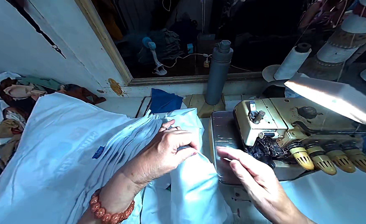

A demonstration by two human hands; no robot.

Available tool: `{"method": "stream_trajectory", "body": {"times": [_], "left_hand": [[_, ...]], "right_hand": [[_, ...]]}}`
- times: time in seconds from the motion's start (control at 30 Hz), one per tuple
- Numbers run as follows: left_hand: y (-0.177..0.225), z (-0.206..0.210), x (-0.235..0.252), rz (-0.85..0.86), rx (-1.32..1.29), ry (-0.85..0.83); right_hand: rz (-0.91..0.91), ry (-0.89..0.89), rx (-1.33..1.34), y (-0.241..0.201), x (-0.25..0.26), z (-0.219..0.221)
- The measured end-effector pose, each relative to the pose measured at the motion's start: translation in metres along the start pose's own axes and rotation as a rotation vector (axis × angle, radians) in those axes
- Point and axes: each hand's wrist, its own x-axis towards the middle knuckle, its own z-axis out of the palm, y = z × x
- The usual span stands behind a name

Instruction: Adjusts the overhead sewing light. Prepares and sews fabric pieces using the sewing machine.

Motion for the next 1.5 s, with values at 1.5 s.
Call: {"method": "stream_trajectory", "body": {"times": [1.5], "left_hand": [[0.052, 0.118, 0.059, -0.152, 0.107, -0.009]], "right_hand": [[0.588, 0.476, 0.249, -0.005, -0.069, -0.016]]}}
